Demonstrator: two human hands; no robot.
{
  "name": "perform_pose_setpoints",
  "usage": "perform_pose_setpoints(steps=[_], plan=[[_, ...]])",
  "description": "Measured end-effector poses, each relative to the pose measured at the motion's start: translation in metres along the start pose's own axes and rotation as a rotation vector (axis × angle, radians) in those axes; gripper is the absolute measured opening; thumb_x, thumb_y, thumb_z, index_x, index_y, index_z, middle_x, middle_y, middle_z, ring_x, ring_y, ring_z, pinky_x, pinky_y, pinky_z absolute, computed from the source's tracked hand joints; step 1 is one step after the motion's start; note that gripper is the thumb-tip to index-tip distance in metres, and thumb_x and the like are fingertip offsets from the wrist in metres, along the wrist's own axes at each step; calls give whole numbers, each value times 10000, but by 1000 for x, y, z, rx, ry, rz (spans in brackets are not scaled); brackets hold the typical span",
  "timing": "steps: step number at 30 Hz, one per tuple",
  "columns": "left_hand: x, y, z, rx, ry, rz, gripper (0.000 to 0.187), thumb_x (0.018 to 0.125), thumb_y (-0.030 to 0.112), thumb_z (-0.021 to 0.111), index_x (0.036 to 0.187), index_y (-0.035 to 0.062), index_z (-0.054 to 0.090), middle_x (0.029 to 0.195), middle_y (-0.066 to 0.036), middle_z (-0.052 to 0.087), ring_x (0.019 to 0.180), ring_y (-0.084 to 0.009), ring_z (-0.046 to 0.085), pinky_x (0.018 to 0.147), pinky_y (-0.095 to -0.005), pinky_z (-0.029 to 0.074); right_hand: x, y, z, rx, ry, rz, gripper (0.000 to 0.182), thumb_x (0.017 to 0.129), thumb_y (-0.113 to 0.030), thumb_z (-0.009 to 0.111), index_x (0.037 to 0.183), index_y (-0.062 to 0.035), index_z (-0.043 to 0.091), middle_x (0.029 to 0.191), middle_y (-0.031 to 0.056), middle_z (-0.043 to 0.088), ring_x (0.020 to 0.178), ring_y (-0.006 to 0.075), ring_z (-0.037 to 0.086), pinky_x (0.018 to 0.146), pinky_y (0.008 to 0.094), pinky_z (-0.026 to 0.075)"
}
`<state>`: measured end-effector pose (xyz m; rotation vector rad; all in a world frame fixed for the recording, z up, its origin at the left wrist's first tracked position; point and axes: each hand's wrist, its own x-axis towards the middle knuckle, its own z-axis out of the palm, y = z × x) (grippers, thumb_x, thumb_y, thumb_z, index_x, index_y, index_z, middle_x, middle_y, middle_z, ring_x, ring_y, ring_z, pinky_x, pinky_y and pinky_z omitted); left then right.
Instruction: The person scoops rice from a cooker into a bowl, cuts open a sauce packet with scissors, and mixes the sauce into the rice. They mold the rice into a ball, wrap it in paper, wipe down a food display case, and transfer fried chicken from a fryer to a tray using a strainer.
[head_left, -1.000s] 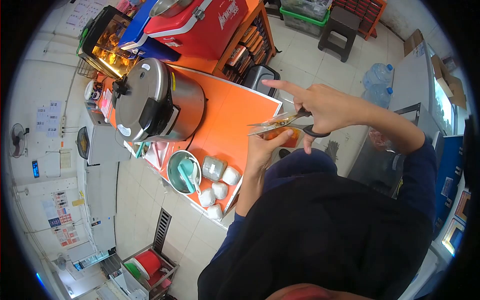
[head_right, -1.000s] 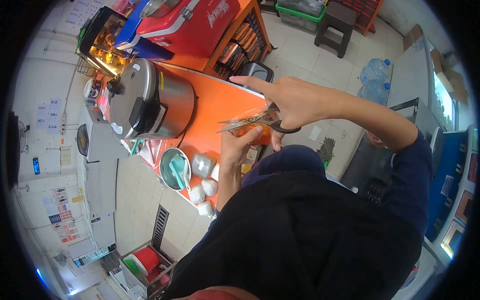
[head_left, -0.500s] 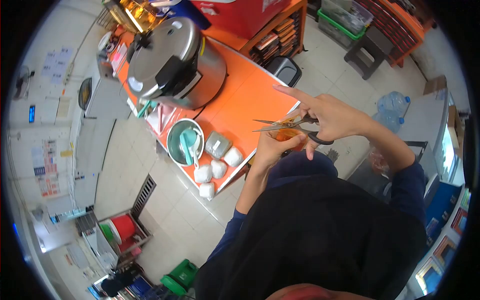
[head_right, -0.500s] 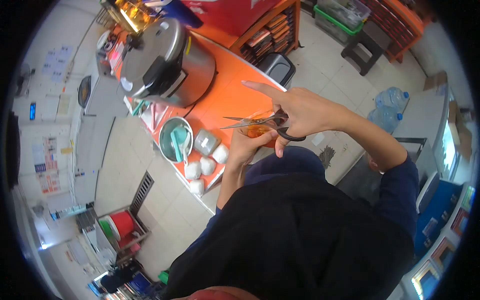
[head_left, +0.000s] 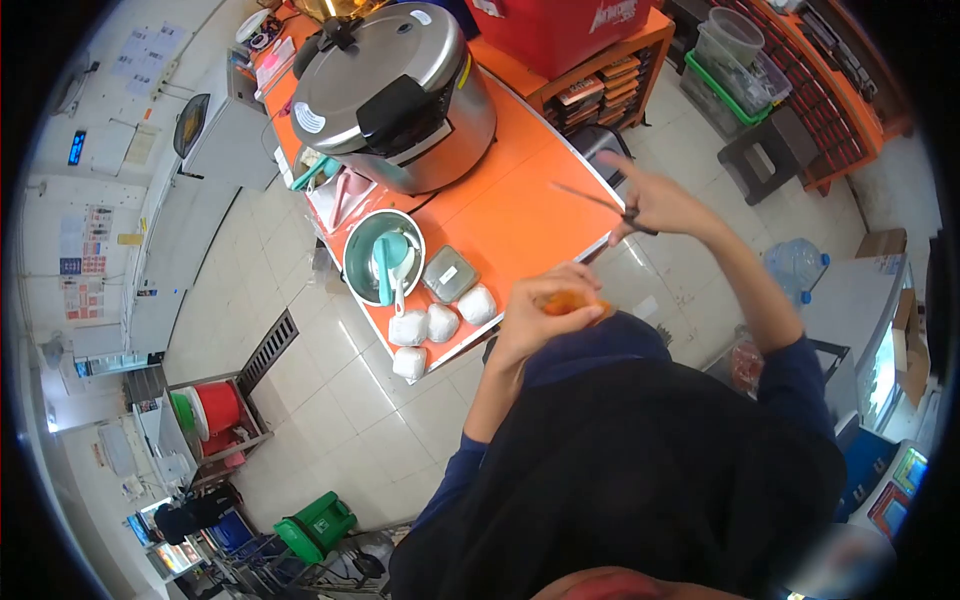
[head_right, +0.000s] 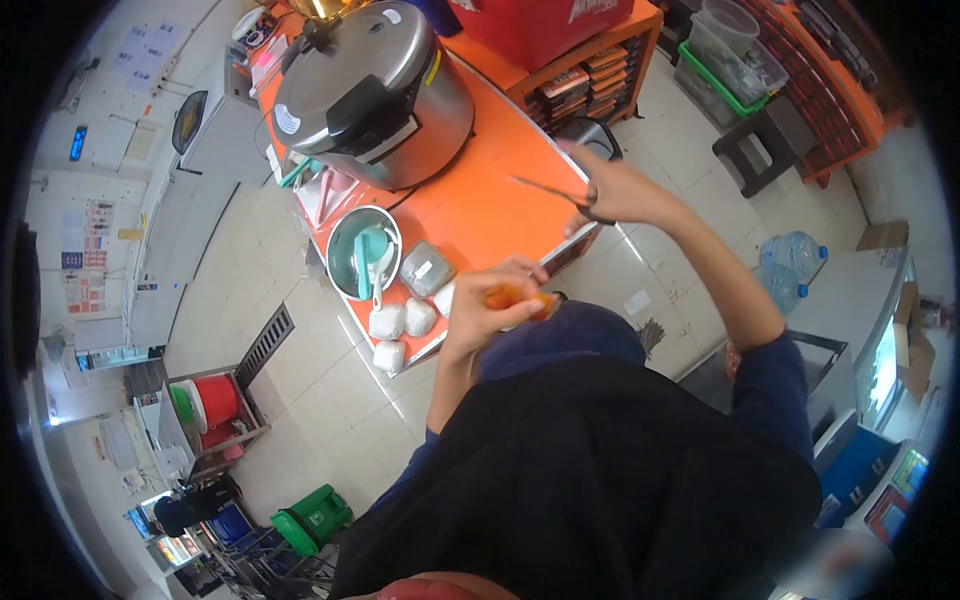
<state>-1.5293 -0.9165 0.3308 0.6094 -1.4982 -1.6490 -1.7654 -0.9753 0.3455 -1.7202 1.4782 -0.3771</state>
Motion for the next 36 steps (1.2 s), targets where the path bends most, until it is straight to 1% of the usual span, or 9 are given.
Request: perform_pose_setpoints(steps=[3, 5, 9, 15, 21, 23, 28, 30, 36], plan=[[-28, 5, -29, -62, 98, 18, 84, 677, -12, 678, 744, -42, 636, 720, -102, 608, 901, -225, 520, 766, -345, 479, 66, 154, 103, -328, 199, -159, 1099, 499, -331, 846, 1357, -71, 210, 766, 159, 624, 695, 300, 603, 635, 387, 454], [-52, 2, -52, -145, 234, 131, 88, 687, -21, 658, 766, -44, 627, 737, -113, 588, 943, -261, 505, 727, -439, 560, 77, 130, 126, -166, 87, 233, 931, 587, -274, 800, 1306, -53, 250, 945, 234, 571, 848, 382, 573, 719, 451, 449], [-103, 20, -91, -76, 598, 178, 109, 718, 81, 640, 727, -14, 587, 694, -99, 561, 939, -280, 477, 748, -505, 534, 119, 160, 213, -151, 443, 135, 599, 710, -83, 635, 1197, -53, 290, 1018, 240, 472, 871, 419, 520, 722, 485, 445], [-198, 47, -149, -72, 991, 253, 53, 700, -64, 628, 712, -38, 583, 754, -130, 551, 935, -266, 507, 772, -484, 533, 141, 133, 276, -504, 540, 147, 386, 751, -144, 582, 1094, -58, 428, 1156, 185, 407, 938, 380, 508, 732, 471, 458], [-306, 93, -217, 3, 1055, 295, 63, 677, -32, 645, 681, -17, 583, 725, -95, 549, 948, -261, 495, 803, -515, 506, 132, -28, 300, -634, 650, 81, 338, 796, -170, 559, 1113, -67, 500, 1131, 121, 482, 910, 239, 547, 724, 380, 459], [-341, 104, -239, 28, 1031, 270, 89, 634, -50, 672, 662, -18, 594, 718, -97, 564, 948, -253, 501, 807, -491, 506, 114, -126, 322, 200, 335, -102, 350, 795, -134, 581, 1126, -59, 495, 1038, 75, 532, 884, 144, 541, 702, 291, 458], [-390, 137, -285, -27, 966, 119, 98, 624, -57, 675, 673, -10, 604, 731, -101, 582, 988, -252, 499, 806, -408, 498, 48, -354, 415, 646, -538, -458, 525, 711, 2, 656, 1195, -42, 456, 1028, 60, 546, 876, 110, 546, 665, 216, 469], [-395, 140, -303, -15, 888, 156, 131, 627, -62, 711, 717, -24, 623, 852, -119, 582, 984, -209, 503, 666, -258, 517, 33, -388, 438, 584, -530, -465, 570, 710, -9, 671, 1218, -10, 411, 1064, 83, 538, 911, 143, 551, 768, 270, 475], [-374, 144, -351, -143, 688, 17, 151, 651, -50, 682, 779, -16, 609, 916, -98, 576, 966, -222, 507, 680, -263, 454, 48, -409, 474, 794, -484, -349, 265, 800, -25, 598, 1054, 35, 548, 839, 101, 627, 742, 131, 619, 615, 239, 496]])
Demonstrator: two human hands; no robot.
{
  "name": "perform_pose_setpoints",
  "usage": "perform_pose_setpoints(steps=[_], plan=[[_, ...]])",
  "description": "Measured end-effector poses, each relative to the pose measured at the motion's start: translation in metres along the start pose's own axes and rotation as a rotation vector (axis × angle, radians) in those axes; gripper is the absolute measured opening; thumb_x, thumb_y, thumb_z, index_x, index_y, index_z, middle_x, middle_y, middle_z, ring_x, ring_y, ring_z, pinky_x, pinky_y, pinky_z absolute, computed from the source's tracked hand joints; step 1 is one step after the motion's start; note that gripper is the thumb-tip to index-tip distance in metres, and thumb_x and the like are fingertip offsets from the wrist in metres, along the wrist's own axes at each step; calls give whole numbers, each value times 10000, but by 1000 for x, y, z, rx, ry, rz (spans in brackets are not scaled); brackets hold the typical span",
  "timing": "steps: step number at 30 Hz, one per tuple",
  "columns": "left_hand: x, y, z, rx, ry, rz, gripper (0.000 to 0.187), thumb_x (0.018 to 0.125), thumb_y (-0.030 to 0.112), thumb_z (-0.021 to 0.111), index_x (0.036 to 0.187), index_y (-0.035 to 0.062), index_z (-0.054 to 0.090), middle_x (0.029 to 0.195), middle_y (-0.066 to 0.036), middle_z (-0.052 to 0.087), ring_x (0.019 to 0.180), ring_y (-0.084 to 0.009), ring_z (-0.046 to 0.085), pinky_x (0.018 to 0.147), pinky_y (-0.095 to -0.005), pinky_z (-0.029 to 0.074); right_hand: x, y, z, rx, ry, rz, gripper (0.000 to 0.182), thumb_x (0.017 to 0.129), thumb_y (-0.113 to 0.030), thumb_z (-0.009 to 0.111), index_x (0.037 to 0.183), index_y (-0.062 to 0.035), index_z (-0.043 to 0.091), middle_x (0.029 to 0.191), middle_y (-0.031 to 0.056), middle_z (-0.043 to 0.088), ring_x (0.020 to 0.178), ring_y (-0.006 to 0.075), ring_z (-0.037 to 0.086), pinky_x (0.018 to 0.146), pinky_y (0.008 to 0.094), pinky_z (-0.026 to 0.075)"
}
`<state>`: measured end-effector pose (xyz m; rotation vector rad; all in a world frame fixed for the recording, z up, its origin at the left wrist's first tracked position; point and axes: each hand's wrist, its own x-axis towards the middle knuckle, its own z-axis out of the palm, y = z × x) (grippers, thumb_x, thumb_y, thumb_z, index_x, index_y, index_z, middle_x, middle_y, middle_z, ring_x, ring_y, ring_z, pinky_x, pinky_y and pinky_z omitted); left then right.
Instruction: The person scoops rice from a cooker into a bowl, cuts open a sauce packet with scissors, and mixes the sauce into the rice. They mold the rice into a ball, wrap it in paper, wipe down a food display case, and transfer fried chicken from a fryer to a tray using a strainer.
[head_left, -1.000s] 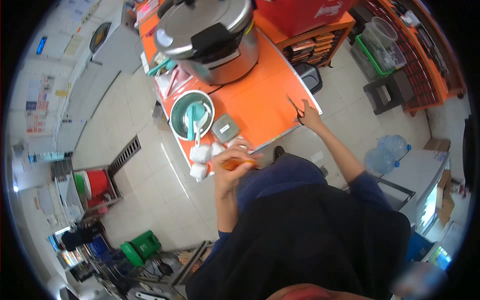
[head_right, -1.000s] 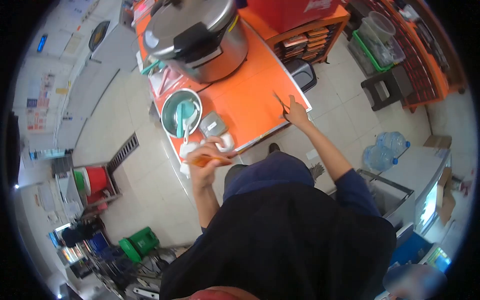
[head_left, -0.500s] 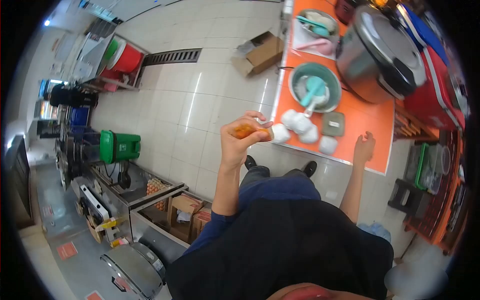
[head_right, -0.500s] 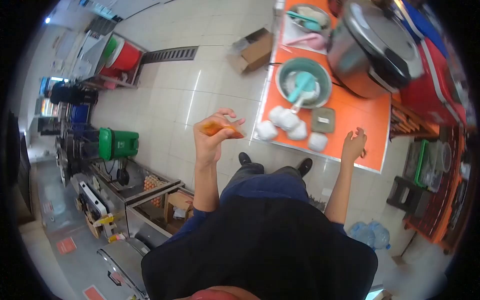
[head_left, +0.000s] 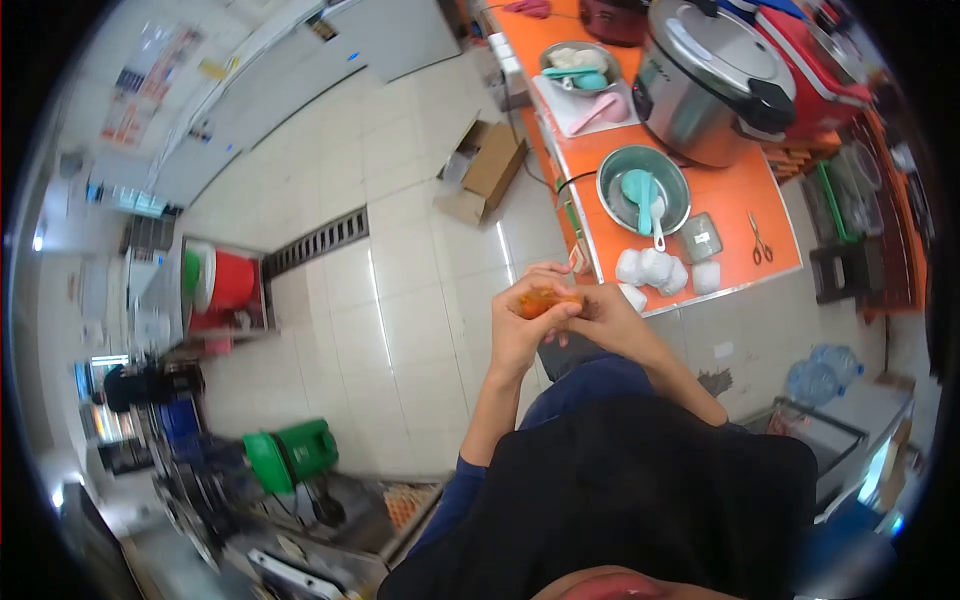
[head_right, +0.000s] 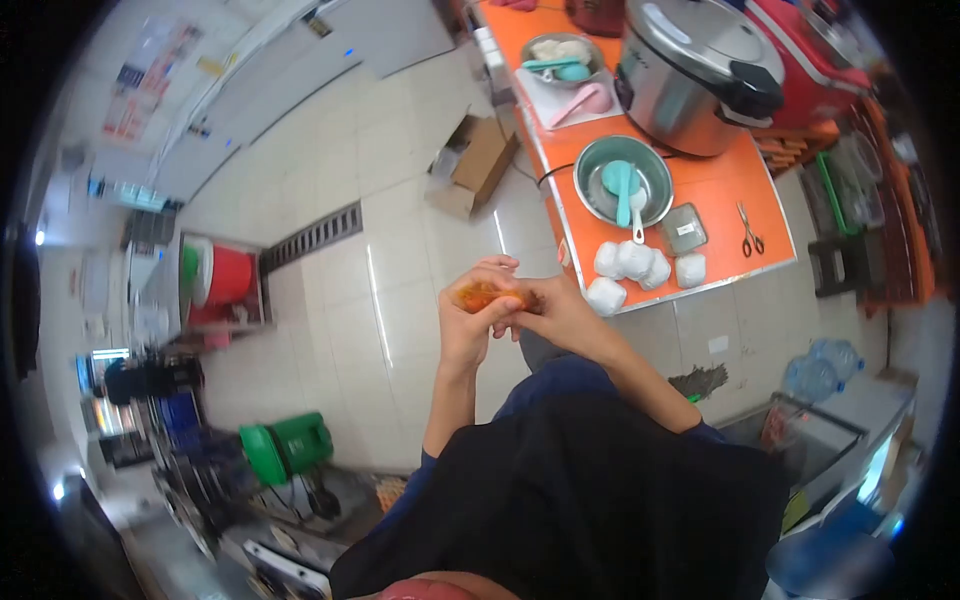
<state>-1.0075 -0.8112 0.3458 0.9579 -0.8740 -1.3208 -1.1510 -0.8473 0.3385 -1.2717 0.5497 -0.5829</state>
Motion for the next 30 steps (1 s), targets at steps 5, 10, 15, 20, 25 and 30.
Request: perform_pose_setpoints(steps=[5, 10, 15, 20, 25, 30], plan=[[63, 31, -24, 169, -280, -233, 398, 693, 63, 720, 1055, 12, 562, 1022, -52, 543, 825, -105, 548, 631, -206, 456, 42, 9, -18, 81, 240, 9, 202, 827, 17, 533, 1015, 89, 548, 785, 128, 632, 688, 169, 639, 606, 251, 517], [150, 41, -73, 709, -395, 5, 395, 671, 136, 750, 1001, -7, 586, 910, -71, 581, 810, -135, 573, 660, -245, 489, 113, 2, -45, 156, 289, -1, 260, 820, 38, 525, 1075, 79, 497, 850, 154, 618, 728, 213, 648, 620, 276, 545], [242, 52, -103, 783, -501, -107, 289, 665, 86, 746, 890, -40, 614, 760, -65, 609, 670, -99, 568, 625, -250, 489, 186, -12, -78, 68, 332, 38, 284, 829, 36, 506, 1096, 75, 418, 848, 153, 609, 741, 218, 654, 567, 279, 557], [370, 12, -124, 779, -652, -186, 180, 668, 82, 751, 775, -20, 648, 602, 1, 571, 571, -53, 507, 523, -206, 411, 251, -27, -159, -24, 298, 289, 281, 835, 22, 491, 1096, 83, 409, 806, 170, 613, 677, 226, 654, 523, 301, 553], [497, -61, -114, 639, -708, -437, 194, 635, 163, 778, 683, 19, 657, 561, -13, 559, 496, -54, 462, 469, -224, 372, 310, 10, -261, 80, 428, 363, 210, 831, -52, 530, 969, 107, 525, 774, 176, 628, 609, 236, 648, 463, 314, 533], [634, -137, -79, 490, -679, -703, 211, 686, 164, 749, 608, 20, 615, 591, -28, 592, 513, -65, 509, 472, -200, 395, 376, 24, -369, 96, 745, 514, 241, 843, -172, 576, 785, 59, 609, 679, 131, 640, 533, 186, 633, 431, 268, 492]])
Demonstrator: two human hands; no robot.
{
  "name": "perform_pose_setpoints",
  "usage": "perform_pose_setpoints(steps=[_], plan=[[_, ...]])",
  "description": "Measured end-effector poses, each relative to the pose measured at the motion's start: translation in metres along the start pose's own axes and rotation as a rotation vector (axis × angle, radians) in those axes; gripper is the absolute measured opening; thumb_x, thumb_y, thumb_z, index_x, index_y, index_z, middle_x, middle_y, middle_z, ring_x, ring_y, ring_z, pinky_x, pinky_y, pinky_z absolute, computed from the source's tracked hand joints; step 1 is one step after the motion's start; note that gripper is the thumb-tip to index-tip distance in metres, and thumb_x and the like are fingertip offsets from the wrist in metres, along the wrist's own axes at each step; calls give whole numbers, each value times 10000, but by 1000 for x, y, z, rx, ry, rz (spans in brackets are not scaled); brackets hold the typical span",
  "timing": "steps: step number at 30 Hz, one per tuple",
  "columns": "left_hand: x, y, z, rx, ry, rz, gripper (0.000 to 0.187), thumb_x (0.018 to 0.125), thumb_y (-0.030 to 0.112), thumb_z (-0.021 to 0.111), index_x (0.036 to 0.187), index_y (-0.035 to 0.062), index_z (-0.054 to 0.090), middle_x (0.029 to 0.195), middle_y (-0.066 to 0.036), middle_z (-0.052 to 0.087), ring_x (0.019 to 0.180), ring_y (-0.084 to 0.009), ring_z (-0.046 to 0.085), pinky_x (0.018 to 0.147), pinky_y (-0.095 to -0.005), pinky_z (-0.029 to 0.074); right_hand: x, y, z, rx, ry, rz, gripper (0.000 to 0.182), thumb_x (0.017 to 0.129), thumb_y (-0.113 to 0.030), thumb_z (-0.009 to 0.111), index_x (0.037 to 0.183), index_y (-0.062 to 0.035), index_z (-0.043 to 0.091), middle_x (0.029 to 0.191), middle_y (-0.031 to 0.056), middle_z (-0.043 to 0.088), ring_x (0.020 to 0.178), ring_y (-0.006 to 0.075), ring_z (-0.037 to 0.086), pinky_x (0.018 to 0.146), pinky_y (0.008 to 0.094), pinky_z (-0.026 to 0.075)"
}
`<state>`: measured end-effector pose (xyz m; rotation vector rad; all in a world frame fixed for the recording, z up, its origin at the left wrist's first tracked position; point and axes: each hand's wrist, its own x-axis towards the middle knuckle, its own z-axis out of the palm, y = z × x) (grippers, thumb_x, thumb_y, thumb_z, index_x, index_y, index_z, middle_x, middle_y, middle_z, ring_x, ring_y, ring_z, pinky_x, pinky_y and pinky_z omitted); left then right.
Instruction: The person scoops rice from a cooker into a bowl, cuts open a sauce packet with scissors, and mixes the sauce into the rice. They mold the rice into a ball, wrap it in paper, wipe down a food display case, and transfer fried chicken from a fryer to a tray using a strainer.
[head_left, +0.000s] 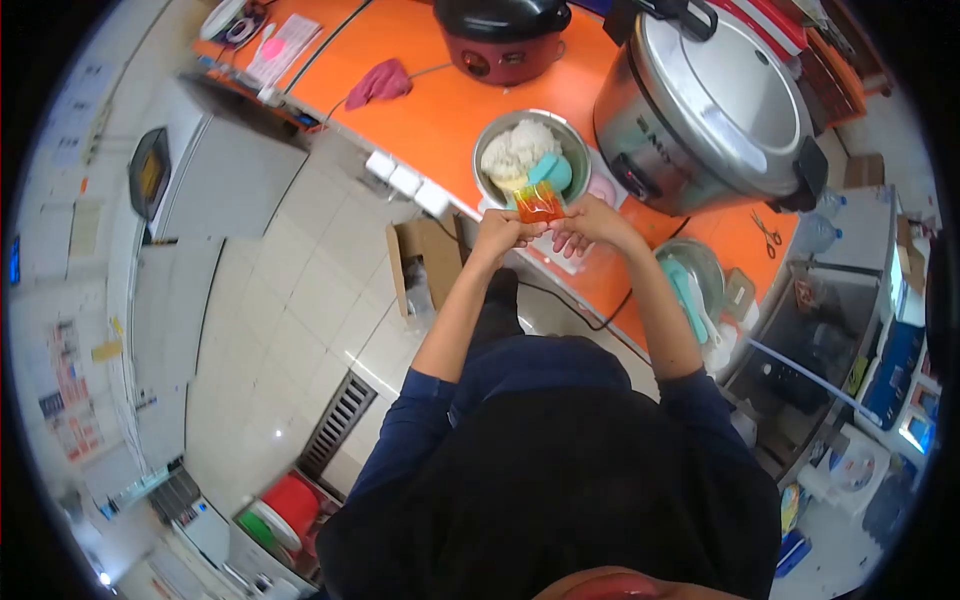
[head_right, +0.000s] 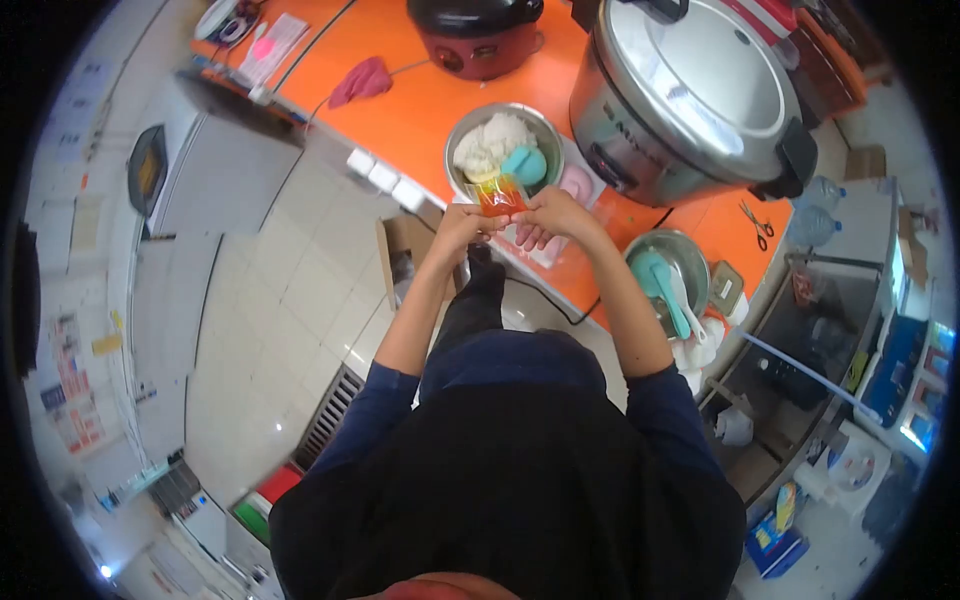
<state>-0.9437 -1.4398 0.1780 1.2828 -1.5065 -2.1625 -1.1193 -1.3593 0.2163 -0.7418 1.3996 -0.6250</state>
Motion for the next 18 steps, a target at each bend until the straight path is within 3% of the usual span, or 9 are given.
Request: perform_pose_setpoints(steps=[4, 6, 8, 9, 12, 13, 14, 16, 18], plan=[[87, 14, -24, -189, 79, -165, 218, 772, 128, 657, 611, -4, 591, 591, -72, 599, 517, -85, 527, 457, -200, 402, 92, -7, -26, 100, 196, 178, 358, 856, -258, 550, 671, 40, 620, 574, 115, 610, 432, 165, 565, 384, 266, 433], [122, 11, -34, -252, 14, -210, 237, 796, 112, 618, 613, -30, 570, 630, -123, 604, 531, -126, 558, 476, -240, 463, 119, -7, -25, 118, 305, 209, 361, 856, -262, 538, 661, 29, 624, 538, 126, 590, 387, 164, 521, 381, 281, 415], [132, 22, -36, -416, 14, -235, 220, 803, 83, 591, 650, -74, 574, 676, -163, 601, 556, -180, 593, 513, -279, 523, 132, -7, -11, -281, 863, 18, 306, 802, -235, 574, 603, -7, 626, 566, 171, 598, 510, 295, 593, 488, 353, 474], [138, 22, -36, -422, -6, -164, 199, 804, 58, 566, 702, -113, 581, 723, -172, 601, 585, -210, 611, 543, -299, 553, 134, -14, -2, -501, 1052, -45, 212, 791, -205, 570, 701, -28, 644, 644, 180, 603, 568, 348, 588, 540, 384, 477], [142, 25, -38, -274, -76, -110, 162, 812, 58, 541, 842, -93, 591, 770, -137, 603, 645, -183, 608, 574, -262, 541, 143, -36, 23, -650, 1260, -29, 153, 773, -160, 571, 823, -35, 642, 721, 162, 594, 618, 337, 598, 542, 402, 470], [147, 25, -39, -273, -89, -124, 162, 812, 58, 541, 842, -93, 591, 770, -137, 603, 645, -183, 608, 574, -262, 541, 145, -41, 31, -721, 1185, 1, 198, 739, -95, 558, 917, -43, 627, 799, 126, 568, 703, 303, 585, 575, 378, 471], [151, 21, -42, -241, -95, -175, 160, 815, 55, 534, 842, -92, 590, 782, -128, 603, 659, -177, 610, 576, -263, 538, 146, -46, 36, -719, 1186, 19, 198, 739, -95, 558, 917, -43, 627, 799, 126, 568, 703, 303, 585, 575, 378, 471], [156, 13, -49, -207, -104, -237, 158, 819, 52, 526, 841, -91, 588, 794, -120, 603, 673, -171, 612, 578, -265, 535, 148, -55, 46, -707, 1307, -227, 220, 691, -58, 558, 899, -33, 627, 826, 96, 555, 773, 261, 556, 620, 344, 470], [158, 12, -54, -385, -182, -239, 176, 845, 97, 531, 854, -71, 582, 798, -110, 601, 690, -173, 613, 593, -256, 525, 150, -46, 44, -725, 1289, -276, 219, 687, -50, 559, 894, -25, 625, 839, 89, 551, 791, 248, 545, 638, 335, 468]])
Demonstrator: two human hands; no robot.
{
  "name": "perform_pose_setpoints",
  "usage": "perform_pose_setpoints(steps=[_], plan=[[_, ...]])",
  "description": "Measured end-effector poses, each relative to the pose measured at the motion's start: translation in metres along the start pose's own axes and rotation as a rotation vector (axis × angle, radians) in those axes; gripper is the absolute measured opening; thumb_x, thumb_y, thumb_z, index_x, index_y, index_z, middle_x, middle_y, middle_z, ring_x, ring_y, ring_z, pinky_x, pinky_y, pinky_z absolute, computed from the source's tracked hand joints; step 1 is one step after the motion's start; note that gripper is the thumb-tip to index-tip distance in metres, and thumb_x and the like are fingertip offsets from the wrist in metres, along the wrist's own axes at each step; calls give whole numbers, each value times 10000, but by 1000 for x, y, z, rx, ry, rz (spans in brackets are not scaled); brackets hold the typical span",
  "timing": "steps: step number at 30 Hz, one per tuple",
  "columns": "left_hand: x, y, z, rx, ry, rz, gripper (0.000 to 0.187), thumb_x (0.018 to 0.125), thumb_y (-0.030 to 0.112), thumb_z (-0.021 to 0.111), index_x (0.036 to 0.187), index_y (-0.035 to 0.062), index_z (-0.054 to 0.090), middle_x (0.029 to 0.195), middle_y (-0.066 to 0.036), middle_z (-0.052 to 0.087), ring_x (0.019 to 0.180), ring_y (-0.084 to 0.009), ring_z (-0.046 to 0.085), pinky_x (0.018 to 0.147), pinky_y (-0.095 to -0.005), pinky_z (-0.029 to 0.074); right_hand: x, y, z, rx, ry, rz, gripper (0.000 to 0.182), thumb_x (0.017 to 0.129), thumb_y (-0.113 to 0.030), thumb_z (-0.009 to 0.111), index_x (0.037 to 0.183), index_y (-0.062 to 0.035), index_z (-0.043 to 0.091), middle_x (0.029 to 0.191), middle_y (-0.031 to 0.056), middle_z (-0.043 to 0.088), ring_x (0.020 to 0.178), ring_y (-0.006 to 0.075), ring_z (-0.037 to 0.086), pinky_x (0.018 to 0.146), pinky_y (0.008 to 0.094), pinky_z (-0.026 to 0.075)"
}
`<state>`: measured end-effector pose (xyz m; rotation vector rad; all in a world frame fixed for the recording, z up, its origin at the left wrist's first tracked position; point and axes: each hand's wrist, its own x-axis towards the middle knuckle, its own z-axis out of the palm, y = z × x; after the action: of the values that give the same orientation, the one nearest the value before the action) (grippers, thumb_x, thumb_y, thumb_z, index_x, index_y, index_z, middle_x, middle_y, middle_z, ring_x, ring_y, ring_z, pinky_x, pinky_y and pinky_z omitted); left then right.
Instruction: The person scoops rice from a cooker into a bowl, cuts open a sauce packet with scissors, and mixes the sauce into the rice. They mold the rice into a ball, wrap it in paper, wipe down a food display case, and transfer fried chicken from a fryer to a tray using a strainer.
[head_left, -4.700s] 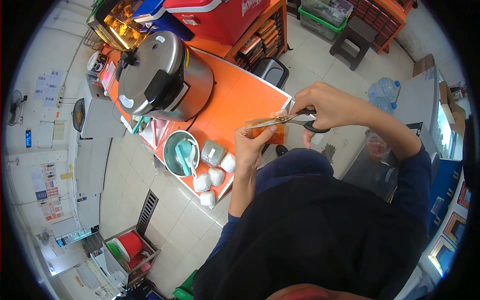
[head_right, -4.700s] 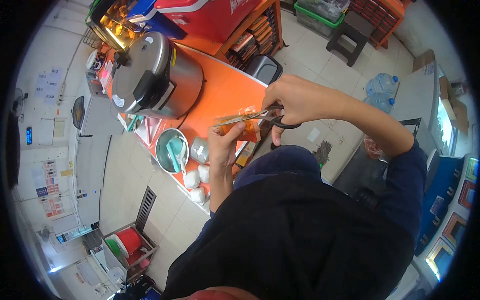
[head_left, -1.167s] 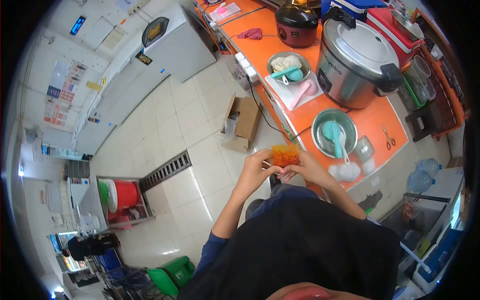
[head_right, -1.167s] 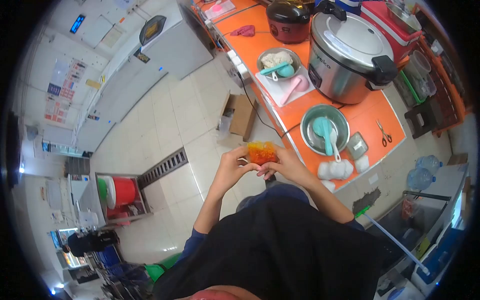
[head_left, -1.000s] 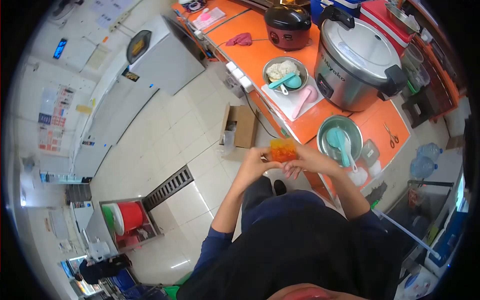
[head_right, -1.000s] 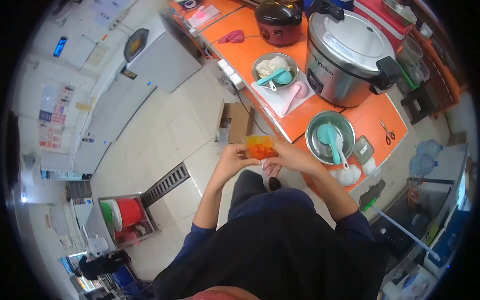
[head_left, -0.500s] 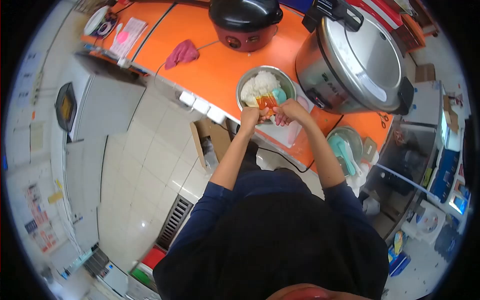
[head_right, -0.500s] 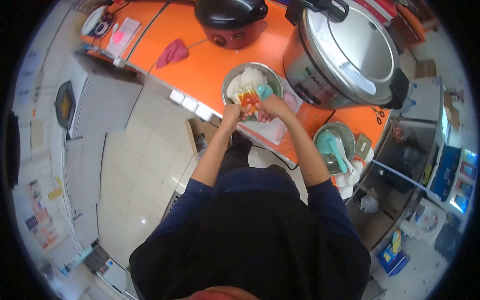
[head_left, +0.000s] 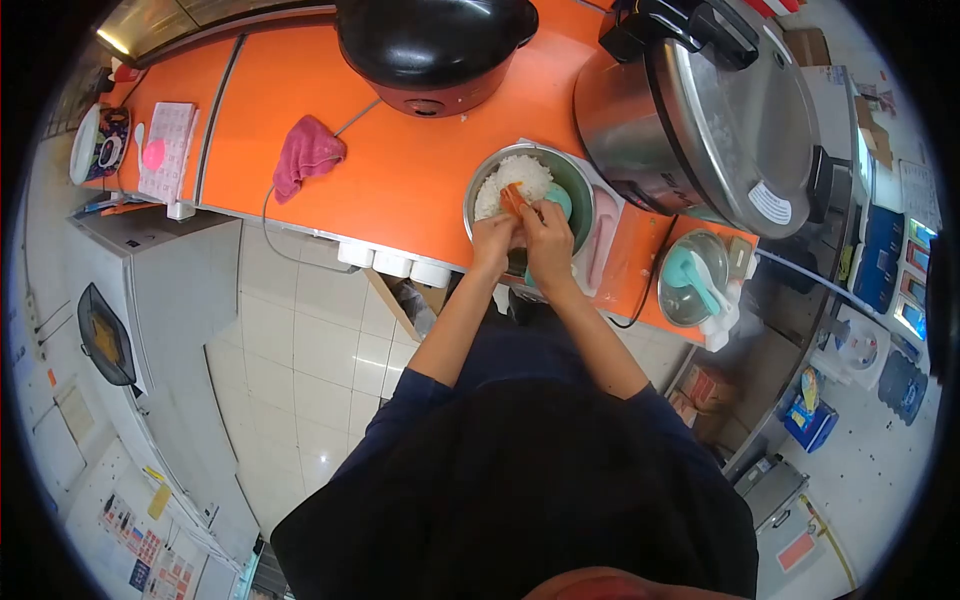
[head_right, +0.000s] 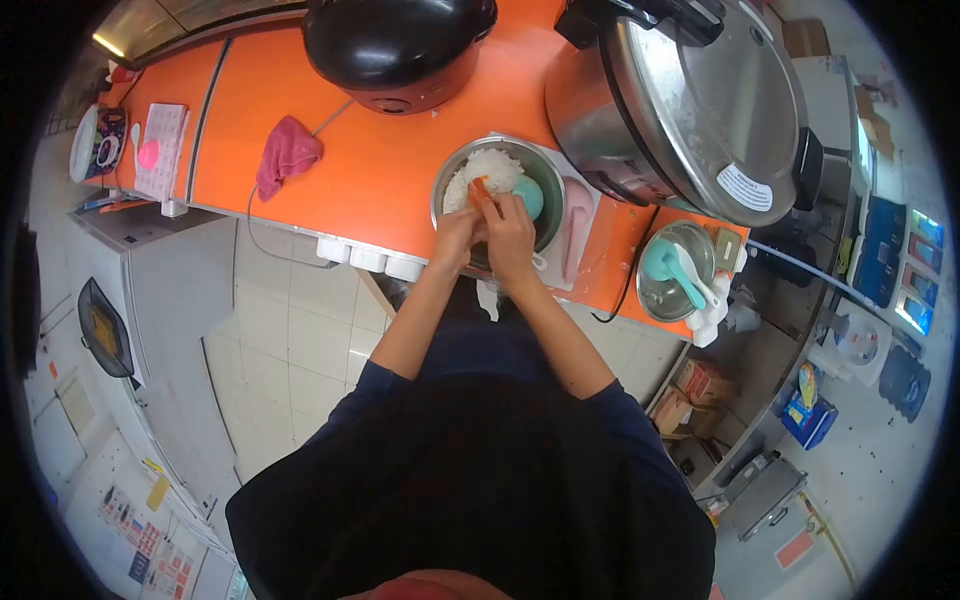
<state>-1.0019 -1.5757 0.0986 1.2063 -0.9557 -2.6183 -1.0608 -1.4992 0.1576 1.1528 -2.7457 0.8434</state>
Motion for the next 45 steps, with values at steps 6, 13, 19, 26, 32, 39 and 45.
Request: perform_pose_setpoints(steps=[6, 13, 19, 26, 32, 39, 45], plan=[[-10, 42, 6, -163, -67, -286, 255, 861, 189, 566, 948, -50, 549, 865, -136, 619, 748, -194, 630, 650, -262, 532, -4, 20, -10, 68, -61, -238, 263, 648, -14, 591, 910, -1, 623, 862, 82, 557, 776, 223, 547, 639, 292, 464], [-5, 41, -5, -43, -80, -350, 210, 806, 95, 614, 940, -52, 546, 903, -145, 625, 813, -201, 637, 719, -291, 547, -14, 12, -11, 432, 16, 477, 225, 781, -226, 651, 776, -11, 583, 675, 53, 547, 551, 112, 521, 486, 227, 412], [3, 29, -18, -106, -132, -367, 226, 796, 90, 625, 946, -59, 544, 911, -146, 624, 778, -207, 638, 769, -335, 545, 3, 17, -16, 929, -652, 920, 346, 857, -370, 543, 721, -54, 569, 517, -33, 443, 405, 45, 381, 373, 187, 264], [-3, 10, 1, -414, -213, -356, 247, 899, 175, 484, 1060, -6, 536, 1014, -110, 594, 857, -204, 609, 661, -271, 524, -9, 3, 0, 1134, -436, 957, 264, 879, -219, 517, 672, -60, 560, 483, -40, 418, 402, 33, 337, 367, 202, 207], [4, 8, 4, -235, -16, -298, 295, 958, 236, 334, 1014, 18, 524, 901, -84, 582, 892, -219, 592, 691, -317, 513, -19, -18, 17, 887, -154, 808, 204, 854, -152, 526, 764, 11, 608, 509, 22, 505, 440, 67, 435, 407, 251, 305], [11, 2, 2, -357, 114, -309, 293, 949, 229, 346, 821, 32, 520, 738, -77, 532, 645, -186, 538, 607, -315, 485, -19, -30, 8, 481, -151, 455, 154, 840, -103, 525, 812, 45, 555, 579, 183, 522, 471, 206, 504, 484, 316, 385], [14, -1, -7, -378, 125, -382, 259, 937, 199, 356, 845, 26, 526, 758, -74, 548, 673, -194, 547, 622, -304, 483, -20, -35, 6, 458, -162, 443, 166, 844, -111, 484, 834, 37, 558, 632, 252, 538, 561, 384, 549, 496, 399, 396]])
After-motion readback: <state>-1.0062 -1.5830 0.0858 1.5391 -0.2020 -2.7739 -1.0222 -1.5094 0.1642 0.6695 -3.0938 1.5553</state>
